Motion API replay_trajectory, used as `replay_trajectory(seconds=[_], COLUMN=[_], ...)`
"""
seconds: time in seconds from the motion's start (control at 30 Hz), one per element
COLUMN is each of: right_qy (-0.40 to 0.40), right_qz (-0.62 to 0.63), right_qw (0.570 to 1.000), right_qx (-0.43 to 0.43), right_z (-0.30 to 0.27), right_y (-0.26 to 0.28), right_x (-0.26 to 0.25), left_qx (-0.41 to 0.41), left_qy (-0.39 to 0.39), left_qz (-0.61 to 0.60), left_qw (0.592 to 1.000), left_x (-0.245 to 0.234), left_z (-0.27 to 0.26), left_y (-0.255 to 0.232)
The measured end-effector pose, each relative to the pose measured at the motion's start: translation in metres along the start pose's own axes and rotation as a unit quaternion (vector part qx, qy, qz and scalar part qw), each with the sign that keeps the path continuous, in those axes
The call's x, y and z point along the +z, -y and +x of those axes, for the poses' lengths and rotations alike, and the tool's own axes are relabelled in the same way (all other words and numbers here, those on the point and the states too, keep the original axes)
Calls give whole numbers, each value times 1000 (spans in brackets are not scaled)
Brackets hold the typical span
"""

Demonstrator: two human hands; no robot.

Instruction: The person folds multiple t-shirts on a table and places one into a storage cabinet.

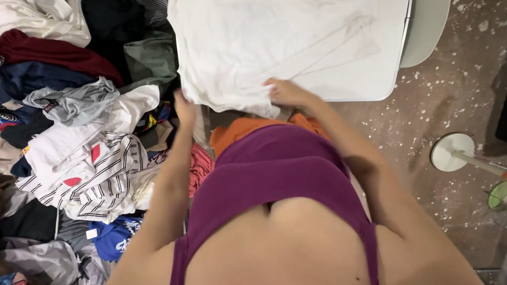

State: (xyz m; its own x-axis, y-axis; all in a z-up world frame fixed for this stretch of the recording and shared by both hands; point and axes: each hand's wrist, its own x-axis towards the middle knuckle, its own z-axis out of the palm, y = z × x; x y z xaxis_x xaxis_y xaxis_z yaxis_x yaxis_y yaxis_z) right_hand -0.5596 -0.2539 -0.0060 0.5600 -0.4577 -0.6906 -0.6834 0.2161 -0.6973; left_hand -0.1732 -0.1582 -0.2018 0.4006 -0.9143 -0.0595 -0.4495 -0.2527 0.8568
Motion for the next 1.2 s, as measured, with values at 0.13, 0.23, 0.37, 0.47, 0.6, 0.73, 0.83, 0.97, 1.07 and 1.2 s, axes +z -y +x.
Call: replay_trajectory(seconds=[0.13,0.23,0.37,0.47,0.6,0.73,0.83,0.97,1.07,1.2], right_qy=[-119,-258,-427,-430,-420,-332,-341,-300,-364,-423], right_qz=[-10,-54,-147,-185,-219,-291,-337,-226,-85,-103], right_qw=[990,963,880,860,860,864,858,903,917,887], right_qx=[78,62,147,204,192,242,184,211,140,155], right_z=[16,41,30,22,28,42,36,10,10,55], right_y=[-215,-302,-311,-283,-251,-254,-308,-315,-292,-276], right_x=[-8,-45,-84,-117,-144,-163,-154,-165,-165,-160], left_qx=[-174,-201,-435,-519,-548,-569,-554,-371,-355,-396], left_qy=[86,136,133,67,-13,-45,-53,-43,-52,-96], left_qz=[119,179,64,-80,-224,-235,-161,-193,-238,-279], left_qw=[974,953,888,848,805,787,815,908,902,870], left_x=[11,27,60,91,115,114,88,53,36,35], left_z=[-77,-95,-108,-102,-88,-96,-120,-127,-135,-140], left_y=[-15,-42,-27,-22,-8,-2,-5,-22,-44,-78])
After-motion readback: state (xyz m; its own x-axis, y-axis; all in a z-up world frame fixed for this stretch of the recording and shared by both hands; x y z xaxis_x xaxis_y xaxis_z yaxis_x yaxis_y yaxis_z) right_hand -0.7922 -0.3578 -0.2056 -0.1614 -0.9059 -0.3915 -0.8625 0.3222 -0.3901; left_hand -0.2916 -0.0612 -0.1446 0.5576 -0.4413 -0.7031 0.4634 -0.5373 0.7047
